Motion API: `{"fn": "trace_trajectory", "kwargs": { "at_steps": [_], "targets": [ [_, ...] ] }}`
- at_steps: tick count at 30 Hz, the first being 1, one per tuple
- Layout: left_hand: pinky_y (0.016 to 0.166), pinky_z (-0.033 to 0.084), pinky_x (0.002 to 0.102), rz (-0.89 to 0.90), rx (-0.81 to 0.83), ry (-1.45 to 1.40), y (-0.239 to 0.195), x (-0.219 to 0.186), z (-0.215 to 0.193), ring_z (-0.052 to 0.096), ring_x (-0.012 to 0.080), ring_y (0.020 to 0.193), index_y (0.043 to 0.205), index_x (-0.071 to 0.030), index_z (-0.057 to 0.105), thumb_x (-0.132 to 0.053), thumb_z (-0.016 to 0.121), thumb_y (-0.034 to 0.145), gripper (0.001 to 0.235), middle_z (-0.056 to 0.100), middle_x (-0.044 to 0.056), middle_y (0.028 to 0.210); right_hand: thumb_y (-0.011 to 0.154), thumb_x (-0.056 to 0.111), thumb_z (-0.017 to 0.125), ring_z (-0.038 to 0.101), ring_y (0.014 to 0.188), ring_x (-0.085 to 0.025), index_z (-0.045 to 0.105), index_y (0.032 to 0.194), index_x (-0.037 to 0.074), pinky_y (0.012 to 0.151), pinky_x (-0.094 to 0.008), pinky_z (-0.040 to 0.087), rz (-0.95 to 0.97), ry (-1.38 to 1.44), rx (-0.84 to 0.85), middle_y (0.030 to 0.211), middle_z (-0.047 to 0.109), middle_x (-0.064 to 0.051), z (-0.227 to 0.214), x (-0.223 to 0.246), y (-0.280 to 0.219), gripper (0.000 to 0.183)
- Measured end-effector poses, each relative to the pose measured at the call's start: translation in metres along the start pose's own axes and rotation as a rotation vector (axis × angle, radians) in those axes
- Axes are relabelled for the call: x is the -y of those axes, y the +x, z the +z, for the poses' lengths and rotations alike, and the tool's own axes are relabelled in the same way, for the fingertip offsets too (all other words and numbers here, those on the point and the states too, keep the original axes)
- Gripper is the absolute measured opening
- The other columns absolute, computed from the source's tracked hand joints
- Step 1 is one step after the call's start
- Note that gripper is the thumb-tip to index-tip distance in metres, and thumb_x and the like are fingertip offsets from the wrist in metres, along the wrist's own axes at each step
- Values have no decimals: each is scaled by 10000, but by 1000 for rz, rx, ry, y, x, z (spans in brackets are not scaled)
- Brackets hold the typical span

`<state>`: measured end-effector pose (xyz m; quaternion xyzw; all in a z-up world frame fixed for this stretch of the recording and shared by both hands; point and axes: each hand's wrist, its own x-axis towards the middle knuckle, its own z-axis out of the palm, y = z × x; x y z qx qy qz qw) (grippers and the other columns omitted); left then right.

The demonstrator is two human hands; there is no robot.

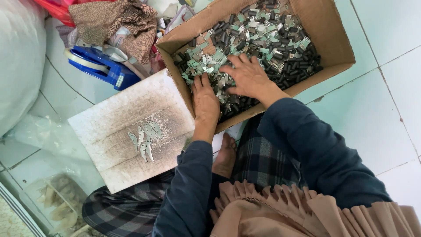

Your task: A person is seated on the floor, picking up small decorative metal pieces from a cardboard box and carefully arranging them onto a board to follow a specific pattern.

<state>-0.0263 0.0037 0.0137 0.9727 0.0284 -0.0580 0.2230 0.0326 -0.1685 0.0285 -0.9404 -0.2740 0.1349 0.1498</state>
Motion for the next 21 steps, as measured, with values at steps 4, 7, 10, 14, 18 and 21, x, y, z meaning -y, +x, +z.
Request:
{"fn": "trace_trajectory", "kwargs": {
  "at_steps": [4,7,10,14,18,21],
  "targets": [
    [1051,514,471,-104,29,-97,3,-2,-9,563,418,1195,1469,-14,406,185,590,718,799,414,263,1463,761,268,817,510,1142,-354,636,1266,183,888,-535,446,145,-94,-96,1264,542,-119,2,-12,6,543],
    [980,558,459,-109,-21,-176,3,-8,-19,635,424,1101,1429,18,456,152,501,826,619,460,296,1432,806,208,791,530,1098,-373,674,1208,132,853,-541,482,234,-130,-167,1234,552,-142,9,-25,10,426],
    [930,573,447,-44,-93,-140,3,-15,-27,635,390,1049,1270,-26,592,63,561,882,400,543,236,1296,817,88,730,542,1034,-386,690,1153,99,819,-524,503,296,-110,-224,1183,547,-169,11,-31,12,339],
    [843,577,432,188,72,-110,-10,-21,-33,689,290,843,937,-152,755,-20,606,861,213,669,71,916,806,-60,678,614,981,-386,723,1084,69,776,-483,585,272,-32,-450,1129,550,-165,10,-38,6,309],
    [944,453,454,246,175,142,-13,-6,6,621,308,982,874,-163,747,-109,668,816,112,658,86,1048,688,-191,677,634,950,-341,756,1119,83,839,-450,583,350,36,-512,1140,545,-128,-1,-44,-4,517],
    [865,474,428,313,-37,211,-10,-6,6,607,295,920,1015,-135,728,-55,678,795,240,638,69,1033,748,-86,759,548,1050,-294,797,1043,164,928,-462,497,395,-41,-478,1194,557,-85,-7,-39,-10,389]
  ]
}}
